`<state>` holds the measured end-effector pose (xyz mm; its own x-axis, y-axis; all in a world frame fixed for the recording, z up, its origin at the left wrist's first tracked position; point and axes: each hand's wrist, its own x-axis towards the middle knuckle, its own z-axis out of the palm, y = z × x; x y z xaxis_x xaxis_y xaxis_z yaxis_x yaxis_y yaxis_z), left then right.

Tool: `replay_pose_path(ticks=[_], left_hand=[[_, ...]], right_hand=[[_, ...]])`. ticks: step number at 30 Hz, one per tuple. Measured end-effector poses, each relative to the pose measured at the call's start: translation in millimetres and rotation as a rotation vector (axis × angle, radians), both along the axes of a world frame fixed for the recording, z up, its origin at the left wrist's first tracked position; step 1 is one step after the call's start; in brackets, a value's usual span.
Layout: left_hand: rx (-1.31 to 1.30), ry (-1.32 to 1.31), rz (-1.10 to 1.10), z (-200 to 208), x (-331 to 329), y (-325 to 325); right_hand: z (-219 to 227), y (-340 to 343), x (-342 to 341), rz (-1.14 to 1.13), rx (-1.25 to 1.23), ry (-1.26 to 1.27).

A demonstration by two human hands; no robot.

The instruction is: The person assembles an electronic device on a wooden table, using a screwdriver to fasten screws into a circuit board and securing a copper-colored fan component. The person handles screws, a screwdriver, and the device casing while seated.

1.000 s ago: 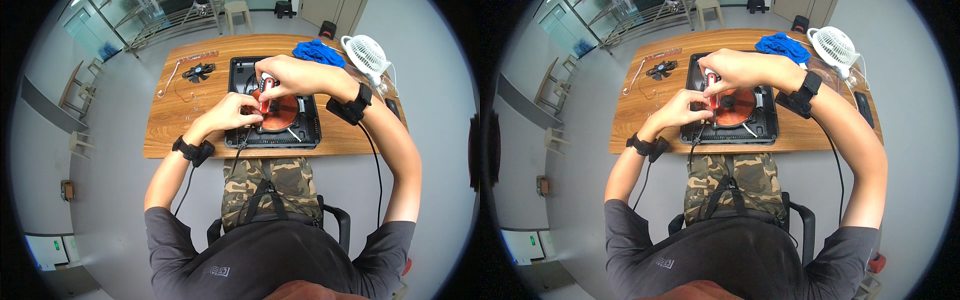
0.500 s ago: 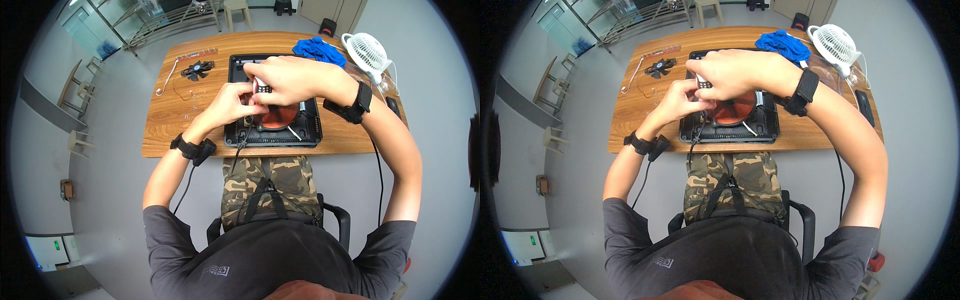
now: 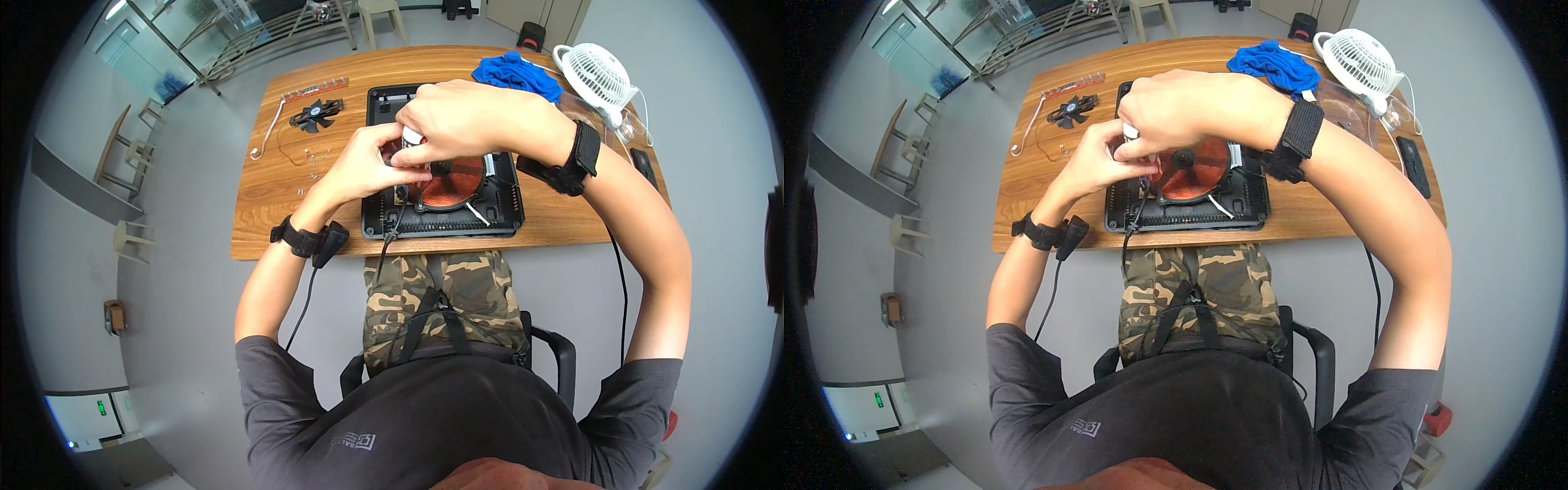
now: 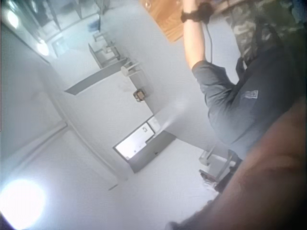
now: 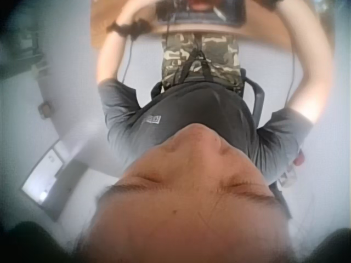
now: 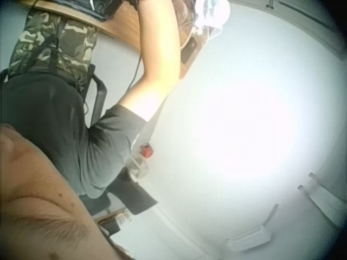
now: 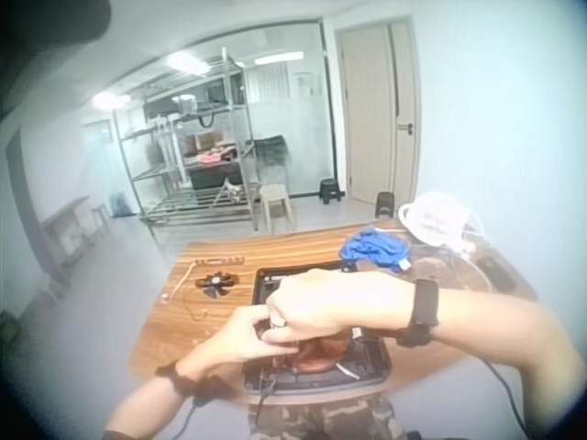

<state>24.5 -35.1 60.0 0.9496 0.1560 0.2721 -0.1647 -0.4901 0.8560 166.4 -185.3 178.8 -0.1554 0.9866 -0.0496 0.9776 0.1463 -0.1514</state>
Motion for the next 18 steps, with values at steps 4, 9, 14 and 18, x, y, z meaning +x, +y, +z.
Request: replay_pose_path(ticks=[4,9,14,18], left_hand=[[-0.021,0.030,-0.018,-2,1,4],[-0.014,0.111,-0.073,1,-2,9],[-0.149,0.203,-0.137,18,-8,-1],[-0.148,0.101,-0.074,18,-5,-3]], right_hand=[[2,2,4,0.017,-0.005,-0.030],[2,0,13,0.212,0.087,0.082],[0,5,1,0.134,0.090,-0.022],[-7,5,-1,0.102,0.149,-0.105]])
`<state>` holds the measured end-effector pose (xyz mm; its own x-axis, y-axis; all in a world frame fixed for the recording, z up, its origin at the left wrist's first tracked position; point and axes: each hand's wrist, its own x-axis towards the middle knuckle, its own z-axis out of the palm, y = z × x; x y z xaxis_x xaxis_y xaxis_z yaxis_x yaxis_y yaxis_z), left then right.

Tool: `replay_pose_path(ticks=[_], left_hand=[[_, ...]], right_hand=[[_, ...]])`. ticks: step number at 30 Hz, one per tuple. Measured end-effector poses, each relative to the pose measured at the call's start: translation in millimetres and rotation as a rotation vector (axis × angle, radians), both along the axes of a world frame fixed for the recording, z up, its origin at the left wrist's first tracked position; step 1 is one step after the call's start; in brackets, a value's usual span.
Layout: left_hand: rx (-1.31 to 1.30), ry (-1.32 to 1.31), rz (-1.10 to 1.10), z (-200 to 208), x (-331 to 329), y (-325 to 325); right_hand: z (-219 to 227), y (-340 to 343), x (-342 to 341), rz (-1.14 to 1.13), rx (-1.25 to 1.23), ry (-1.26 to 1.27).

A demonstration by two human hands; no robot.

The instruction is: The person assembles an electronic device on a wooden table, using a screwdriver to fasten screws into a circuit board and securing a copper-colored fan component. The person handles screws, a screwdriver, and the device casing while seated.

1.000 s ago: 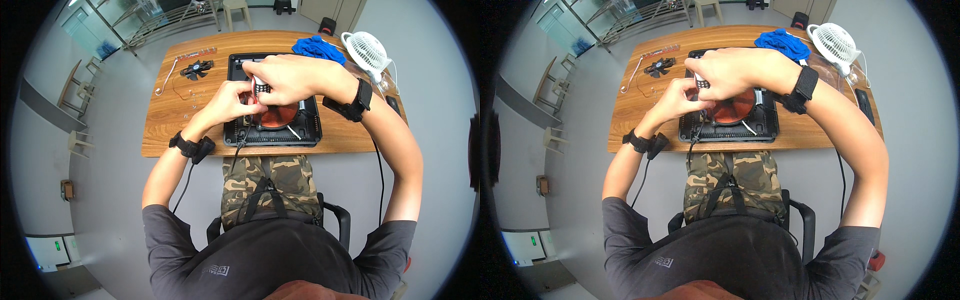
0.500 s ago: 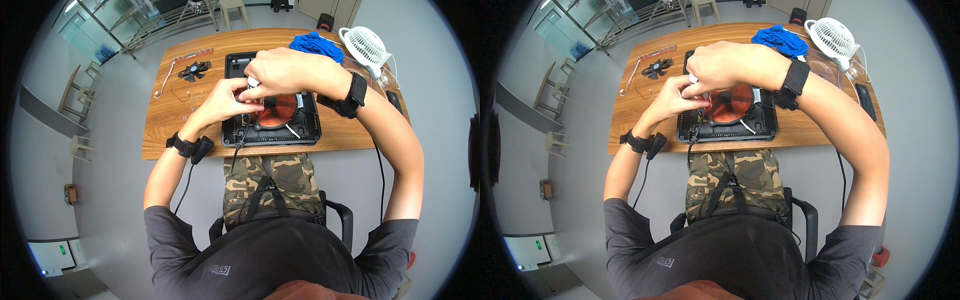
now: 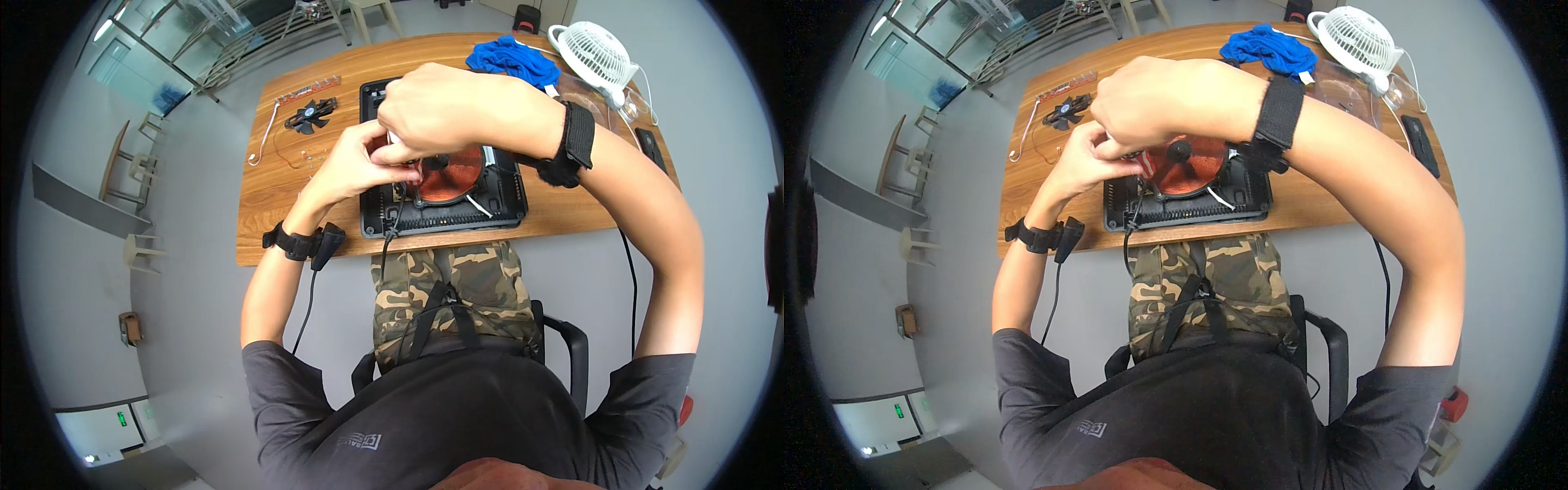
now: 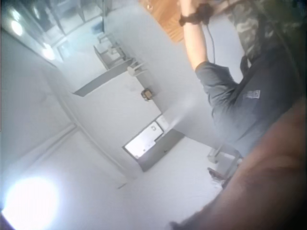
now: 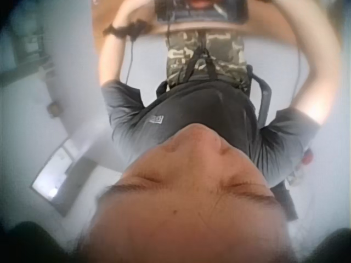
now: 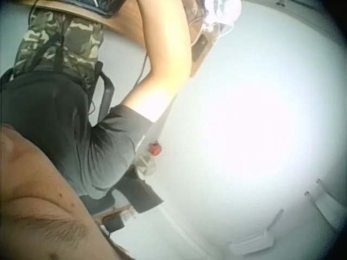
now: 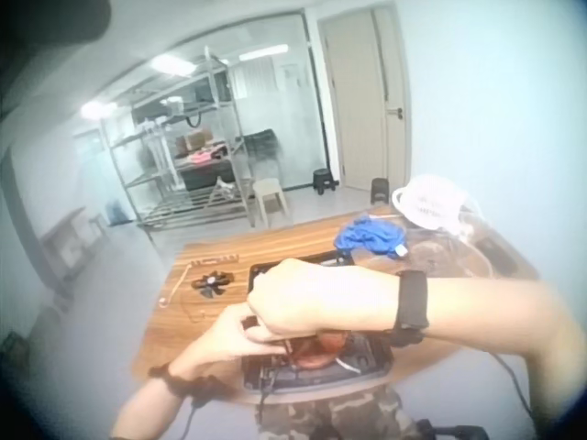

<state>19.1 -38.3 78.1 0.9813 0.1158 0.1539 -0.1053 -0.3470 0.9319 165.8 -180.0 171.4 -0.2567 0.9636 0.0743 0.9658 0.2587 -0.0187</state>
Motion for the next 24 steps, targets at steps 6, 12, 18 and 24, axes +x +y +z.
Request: replay_pose_path(ticks=[6,12,18,24], left_hand=[[0.091,0.035,-0.005,-1,0,10],[-0.010,0.232,-0.039,-6,-2,14],[0.085,0.042,0.042,-1,1,3],[-0.021,0.062,0.035,-6,0,11]], right_hand=[[-4,-2,3,0.085,0.103,0.021],[4,-1,1,0.001,-0.082,0.026],[3,0,-3,-0.039,-0.025,-0.013],[-9,-3,6,0.032,0.101,0.033]])
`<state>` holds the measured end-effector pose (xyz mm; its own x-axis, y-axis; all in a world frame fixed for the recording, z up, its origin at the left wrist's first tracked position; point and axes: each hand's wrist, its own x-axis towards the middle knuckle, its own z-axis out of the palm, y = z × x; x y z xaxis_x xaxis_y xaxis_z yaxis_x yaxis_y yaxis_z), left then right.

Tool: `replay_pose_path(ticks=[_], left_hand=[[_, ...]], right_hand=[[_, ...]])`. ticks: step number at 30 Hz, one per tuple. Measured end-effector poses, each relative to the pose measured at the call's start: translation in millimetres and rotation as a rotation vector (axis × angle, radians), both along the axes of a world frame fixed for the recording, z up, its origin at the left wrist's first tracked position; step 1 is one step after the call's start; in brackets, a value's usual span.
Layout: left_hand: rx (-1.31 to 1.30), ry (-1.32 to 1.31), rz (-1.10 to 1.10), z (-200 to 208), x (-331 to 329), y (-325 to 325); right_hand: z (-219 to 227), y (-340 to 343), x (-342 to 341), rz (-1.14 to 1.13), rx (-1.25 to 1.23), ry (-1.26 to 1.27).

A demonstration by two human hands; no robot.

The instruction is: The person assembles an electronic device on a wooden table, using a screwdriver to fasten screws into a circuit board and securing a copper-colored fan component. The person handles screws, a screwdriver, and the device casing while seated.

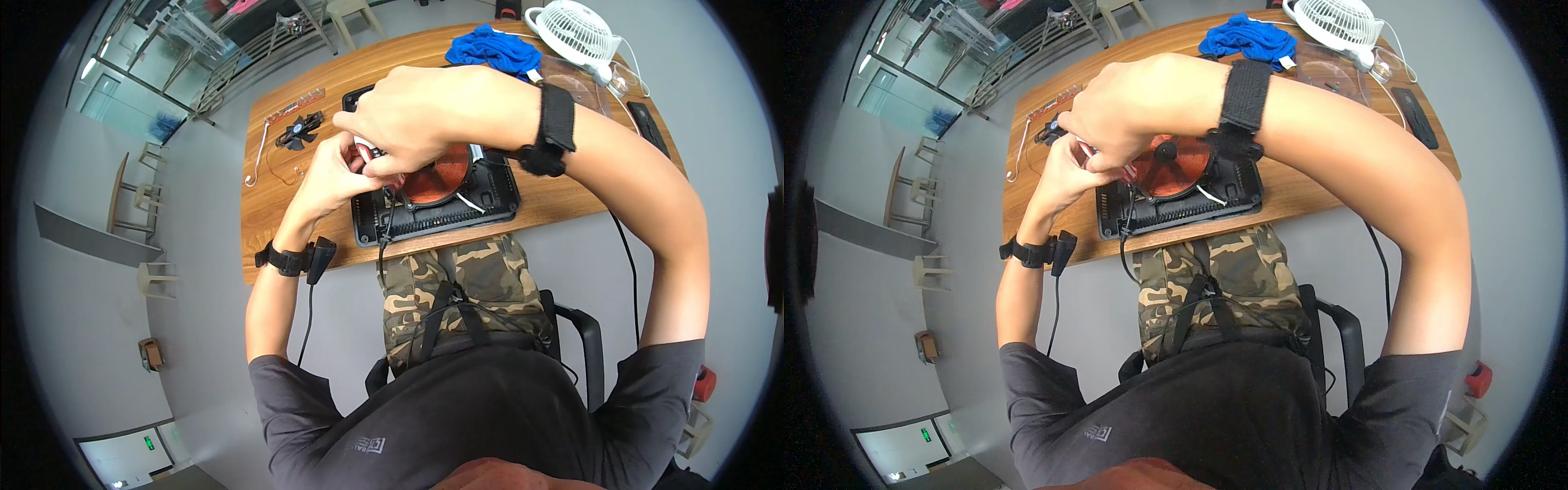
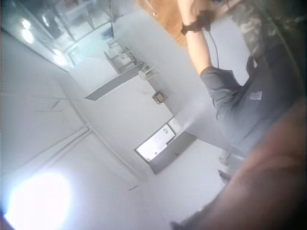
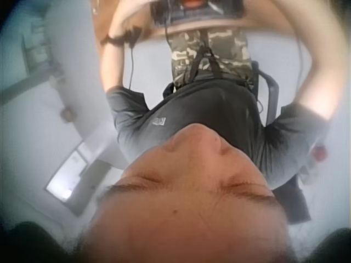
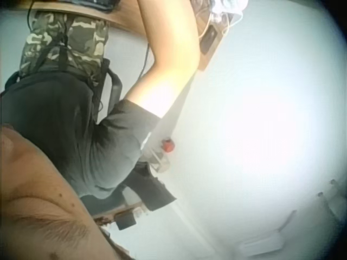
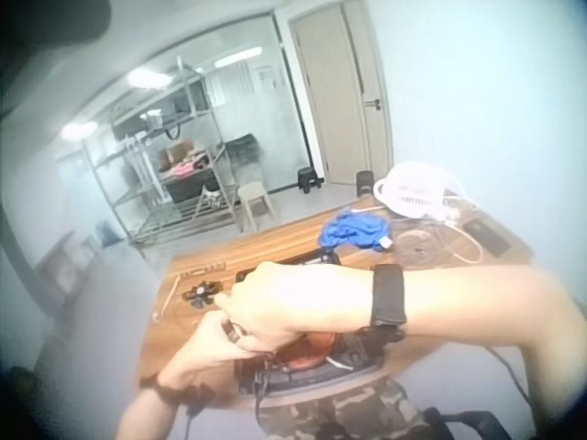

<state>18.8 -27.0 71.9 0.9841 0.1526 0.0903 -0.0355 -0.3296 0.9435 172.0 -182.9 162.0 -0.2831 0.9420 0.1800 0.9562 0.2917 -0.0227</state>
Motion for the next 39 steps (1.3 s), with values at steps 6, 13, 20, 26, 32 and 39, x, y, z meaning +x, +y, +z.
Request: replay_pose_path(ticks=[6,13,20,26,32,39], left_hand=[[-0.145,0.014,0.016,2,-3,-8],[0.042,0.064,0.040,8,1,-19],[0.080,0.013,0.091,-7,-7,0],[-0.040,0.070,-0.001,-1,-8,-6],[0.056,0.092,0.049,7,0,-15],[0.126,0.035,0.050,2,-2,-6]], right_hand=[[9,6,-8,-0.117,-0.194,-0.049],[7,-7,-10,-0.061,-0.006,-0.036],[7,-14,-9,0.013,-0.064,-0.009],[13,-7,-15,-0.115,-0.198,-0.044],[11,-2,-15,-0.148,-0.180,-0.107],[10,-7,-12,-0.132,-0.214,-0.067]])
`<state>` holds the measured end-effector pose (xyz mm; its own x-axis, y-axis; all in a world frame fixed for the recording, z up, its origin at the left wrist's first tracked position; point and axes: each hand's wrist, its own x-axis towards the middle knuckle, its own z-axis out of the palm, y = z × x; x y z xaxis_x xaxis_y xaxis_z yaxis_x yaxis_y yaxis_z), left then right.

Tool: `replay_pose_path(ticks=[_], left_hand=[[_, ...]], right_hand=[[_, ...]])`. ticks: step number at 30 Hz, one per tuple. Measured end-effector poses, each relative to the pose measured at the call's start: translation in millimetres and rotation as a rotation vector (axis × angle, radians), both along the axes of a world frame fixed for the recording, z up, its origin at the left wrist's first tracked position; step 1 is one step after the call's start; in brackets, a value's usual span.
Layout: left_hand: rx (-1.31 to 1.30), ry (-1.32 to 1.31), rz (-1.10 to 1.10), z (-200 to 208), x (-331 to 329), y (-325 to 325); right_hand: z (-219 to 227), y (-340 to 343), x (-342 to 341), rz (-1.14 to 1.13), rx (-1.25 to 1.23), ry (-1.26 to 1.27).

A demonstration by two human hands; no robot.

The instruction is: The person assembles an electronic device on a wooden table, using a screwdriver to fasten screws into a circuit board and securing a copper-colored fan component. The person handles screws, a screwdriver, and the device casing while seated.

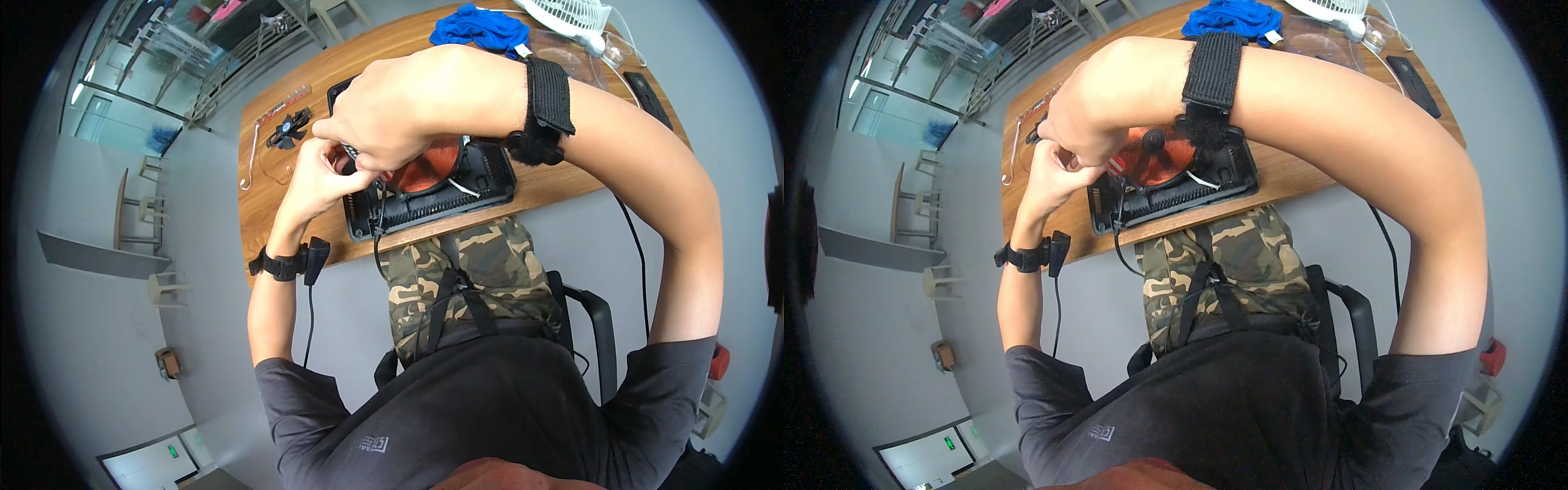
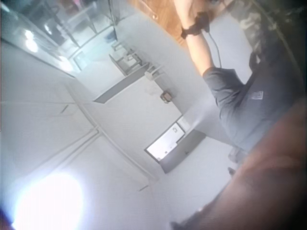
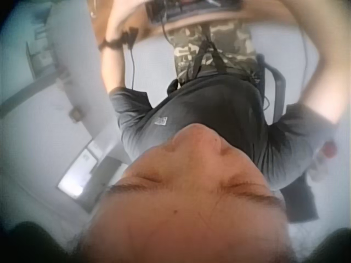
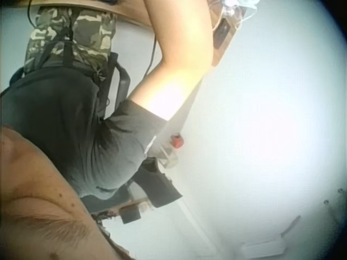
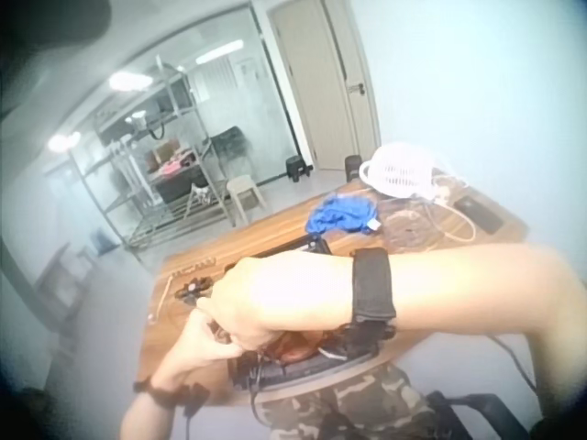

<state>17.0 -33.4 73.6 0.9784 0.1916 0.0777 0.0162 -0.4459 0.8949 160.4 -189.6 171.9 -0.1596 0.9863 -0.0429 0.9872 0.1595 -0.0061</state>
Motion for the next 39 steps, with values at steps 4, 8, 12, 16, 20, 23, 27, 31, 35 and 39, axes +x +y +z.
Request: replay_pose_path(ticks=[4,8,12,16,20,23,27,31,35,39], left_hand=[[-0.148,0.052,-0.052,-2,-3,3],[-0.010,0.021,-0.026,10,-2,-10],[0.002,0.086,-0.025,10,-5,-5],[-0.018,-0.071,0.048,0,-4,-6],[-0.142,0.015,0.011,3,-3,-5],[-0.245,0.039,-0.027,-6,-6,3],[-0.102,0.065,-0.038,4,-4,-9],[-0.001,0.002,-0.026,6,-2,-11],[0.038,0.018,0.006,-2,1,5],[-0.060,-0.030,-0.004,-6,1,0]], right_hand=[[-4,5,-6,-0.019,0.010,0.051],[4,10,-18,-0.068,-0.024,-0.024],[7,14,-23,-0.113,-0.025,-0.045],[7,4,-21,-0.171,-0.046,-0.050],[0,2,-16,-0.128,-0.054,0.010],[2,5,-18,-0.095,-0.022,-0.025],[0,12,-19,-0.018,0.033,-0.111],[7,6,-21,-0.111,-0.032,-0.079],[-1,5,-15,-0.125,-0.024,-0.073],[2,5,-12,-0.103,-0.068,-0.009]])
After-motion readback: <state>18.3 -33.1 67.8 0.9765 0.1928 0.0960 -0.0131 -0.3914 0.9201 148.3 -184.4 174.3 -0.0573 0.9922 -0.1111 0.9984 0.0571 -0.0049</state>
